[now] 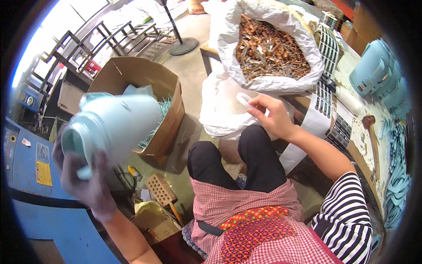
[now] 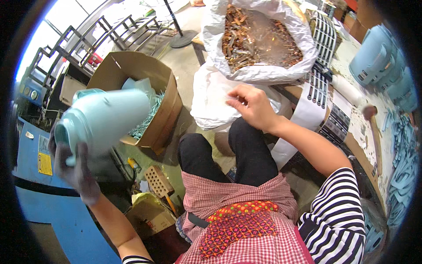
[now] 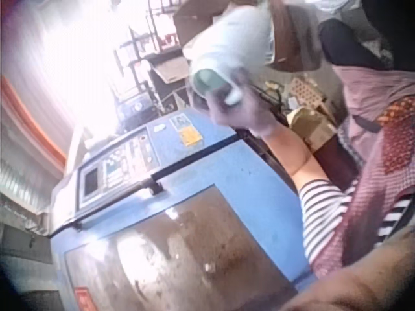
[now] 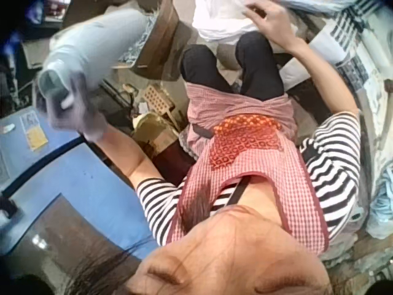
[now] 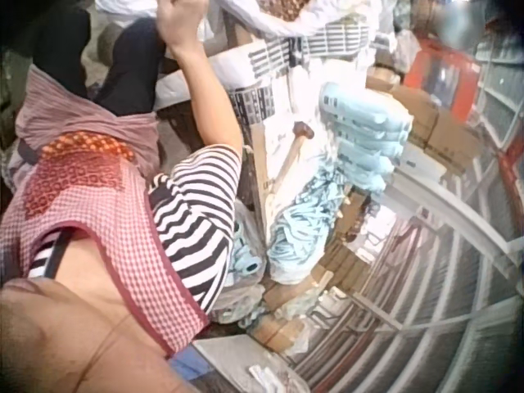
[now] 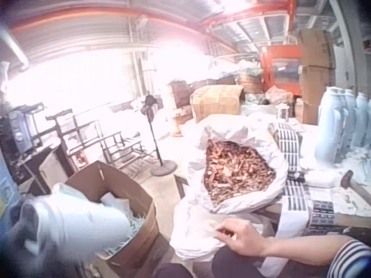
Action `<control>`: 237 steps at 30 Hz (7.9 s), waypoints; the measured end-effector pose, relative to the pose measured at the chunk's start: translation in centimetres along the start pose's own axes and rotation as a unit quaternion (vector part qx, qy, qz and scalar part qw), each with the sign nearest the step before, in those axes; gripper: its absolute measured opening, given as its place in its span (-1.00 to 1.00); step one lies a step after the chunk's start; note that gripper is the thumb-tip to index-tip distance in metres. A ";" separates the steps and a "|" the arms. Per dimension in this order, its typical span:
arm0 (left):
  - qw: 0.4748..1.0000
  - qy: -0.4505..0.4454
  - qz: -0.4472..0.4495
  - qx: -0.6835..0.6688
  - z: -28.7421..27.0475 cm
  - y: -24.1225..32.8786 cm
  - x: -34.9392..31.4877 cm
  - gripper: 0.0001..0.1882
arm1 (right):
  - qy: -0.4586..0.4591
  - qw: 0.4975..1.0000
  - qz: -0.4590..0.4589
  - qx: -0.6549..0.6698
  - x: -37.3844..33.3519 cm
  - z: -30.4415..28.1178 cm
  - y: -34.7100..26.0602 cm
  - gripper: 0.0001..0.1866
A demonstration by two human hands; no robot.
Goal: The person assembles light-blue kettles by attaching lids and applying labels. They repeatedly pick up a kettle, place a lid on top, and affix a label to the body, then set the finished unit aside.
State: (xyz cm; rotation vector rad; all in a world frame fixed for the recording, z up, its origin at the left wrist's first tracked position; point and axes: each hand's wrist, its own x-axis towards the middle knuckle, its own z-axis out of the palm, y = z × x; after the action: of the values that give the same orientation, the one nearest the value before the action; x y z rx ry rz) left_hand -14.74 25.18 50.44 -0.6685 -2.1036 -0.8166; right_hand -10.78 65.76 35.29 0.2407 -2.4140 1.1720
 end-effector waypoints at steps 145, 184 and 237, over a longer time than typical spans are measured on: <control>0.728 -0.474 -0.338 -0.362 15.1 5.7 -14.0 -0.64 | 0.062 0.916 -0.256 -0.301 2.7 -5.7 4.9 -0.80; 0.716 -0.510 -0.308 -0.365 17.1 5.7 -13.9 -0.73 | -0.216 0.962 0.148 0.074 -8.3 4.2 -2.6 -0.55; 0.657 -0.643 -0.265 -0.291 21.1 -0.1 1.5 -0.66 | 0.083 0.960 0.095 -0.252 -10.7 -23.2 11.1 -0.80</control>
State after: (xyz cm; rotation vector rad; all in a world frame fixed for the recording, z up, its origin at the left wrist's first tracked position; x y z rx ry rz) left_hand -25.47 40.81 41.09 -1.2259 -3.4525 -1.7317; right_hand 2.21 90.41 35.13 -0.2433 -2.5229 0.5812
